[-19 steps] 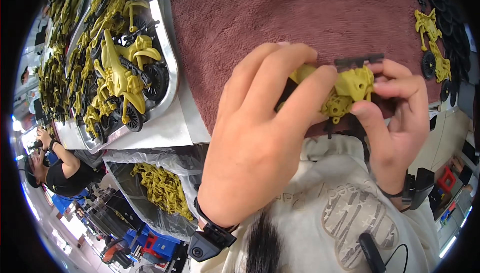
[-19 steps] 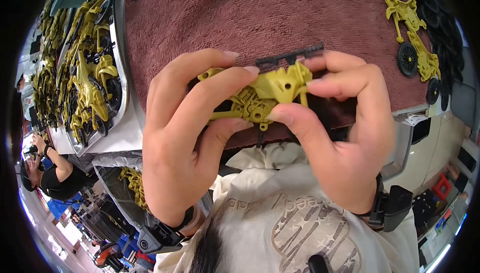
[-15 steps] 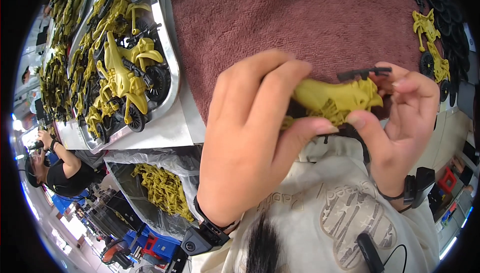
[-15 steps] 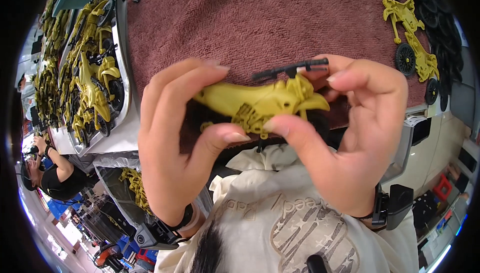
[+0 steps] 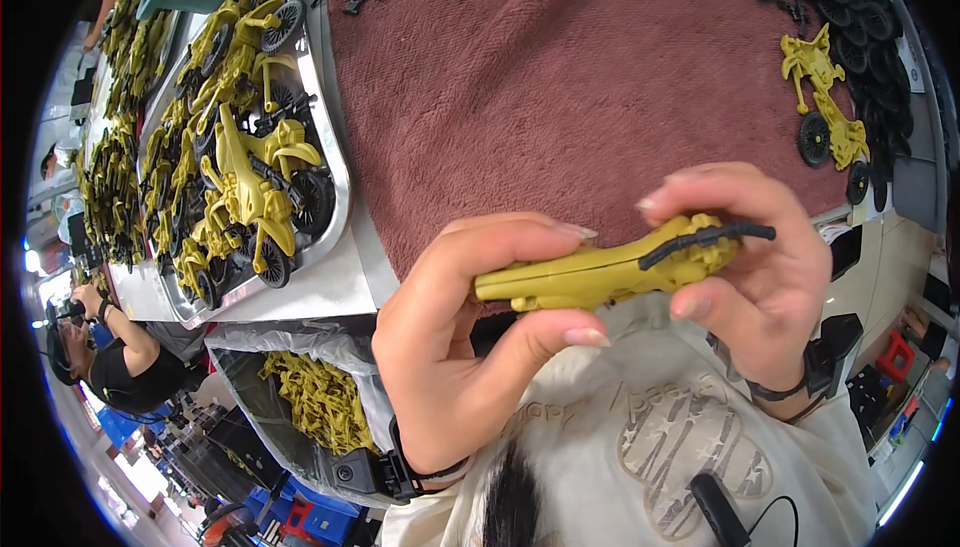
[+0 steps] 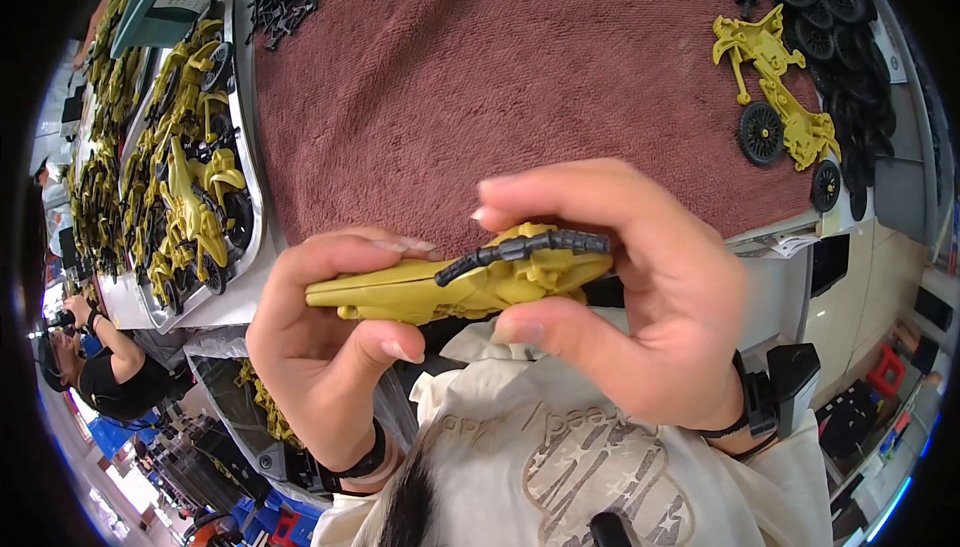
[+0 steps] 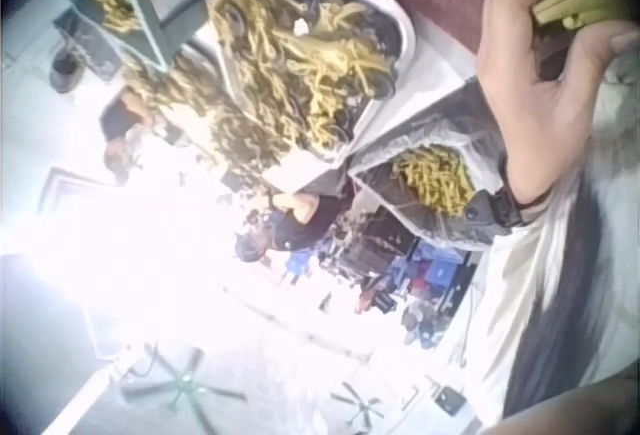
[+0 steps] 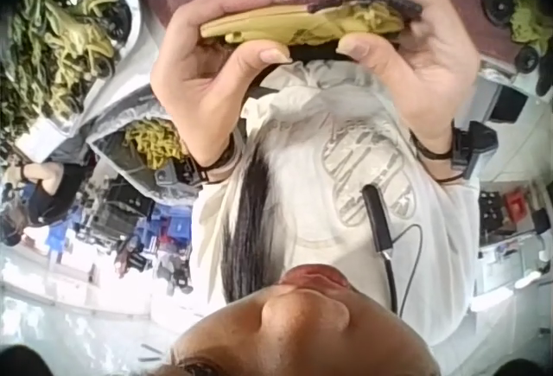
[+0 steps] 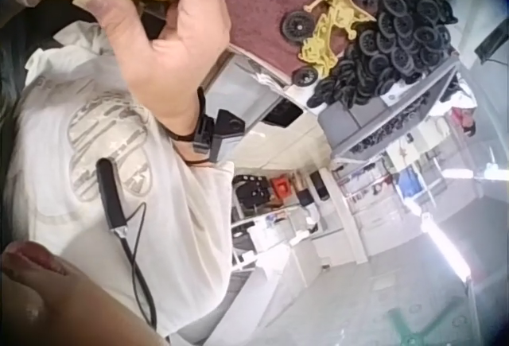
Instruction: Assembling plastic toy motorcycles by attaching wheels and frame components at a workshop bench.
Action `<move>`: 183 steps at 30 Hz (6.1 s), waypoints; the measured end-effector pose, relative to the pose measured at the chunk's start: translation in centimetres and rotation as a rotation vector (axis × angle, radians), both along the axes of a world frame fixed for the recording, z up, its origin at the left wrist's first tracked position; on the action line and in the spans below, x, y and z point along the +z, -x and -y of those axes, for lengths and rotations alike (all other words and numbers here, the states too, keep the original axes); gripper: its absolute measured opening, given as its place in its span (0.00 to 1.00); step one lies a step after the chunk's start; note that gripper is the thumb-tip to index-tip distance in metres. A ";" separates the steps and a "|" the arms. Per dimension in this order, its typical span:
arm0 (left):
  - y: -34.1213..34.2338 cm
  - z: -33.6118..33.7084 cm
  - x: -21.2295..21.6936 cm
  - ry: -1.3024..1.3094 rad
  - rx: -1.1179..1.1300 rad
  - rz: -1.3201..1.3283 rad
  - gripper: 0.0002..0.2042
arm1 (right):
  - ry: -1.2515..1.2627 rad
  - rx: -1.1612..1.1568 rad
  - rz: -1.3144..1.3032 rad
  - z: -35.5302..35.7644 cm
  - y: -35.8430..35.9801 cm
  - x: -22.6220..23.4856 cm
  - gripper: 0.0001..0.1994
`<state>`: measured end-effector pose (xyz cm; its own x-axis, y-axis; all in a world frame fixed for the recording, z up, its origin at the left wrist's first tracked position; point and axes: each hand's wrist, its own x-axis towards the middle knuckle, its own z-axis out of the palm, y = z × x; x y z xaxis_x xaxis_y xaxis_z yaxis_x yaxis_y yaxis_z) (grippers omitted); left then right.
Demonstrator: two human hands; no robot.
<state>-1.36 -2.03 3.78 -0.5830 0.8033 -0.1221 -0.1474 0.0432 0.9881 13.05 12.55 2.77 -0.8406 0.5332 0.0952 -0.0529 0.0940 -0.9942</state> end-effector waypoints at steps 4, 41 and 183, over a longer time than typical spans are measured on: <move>0.1 0.3 -0.9 -0.059 0.005 -0.186 0.22 | -0.041 0.012 0.045 -0.3 -0.3 -0.1 0.23; -1.5 -1.4 -1.3 -0.186 0.033 -0.570 0.13 | 0.056 -0.089 -0.045 0.6 0.4 0.2 0.15; -5.8 -1.8 -3.5 0.214 0.007 -1.102 0.14 | -0.245 0.214 0.209 -6.8 2.5 1.6 0.09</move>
<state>4.40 -0.22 0.25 -0.4621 0.8240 0.3279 0.8019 0.2303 0.5513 10.54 19.36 4.41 -0.9451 0.3266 0.0123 0.1048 0.3386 -0.9351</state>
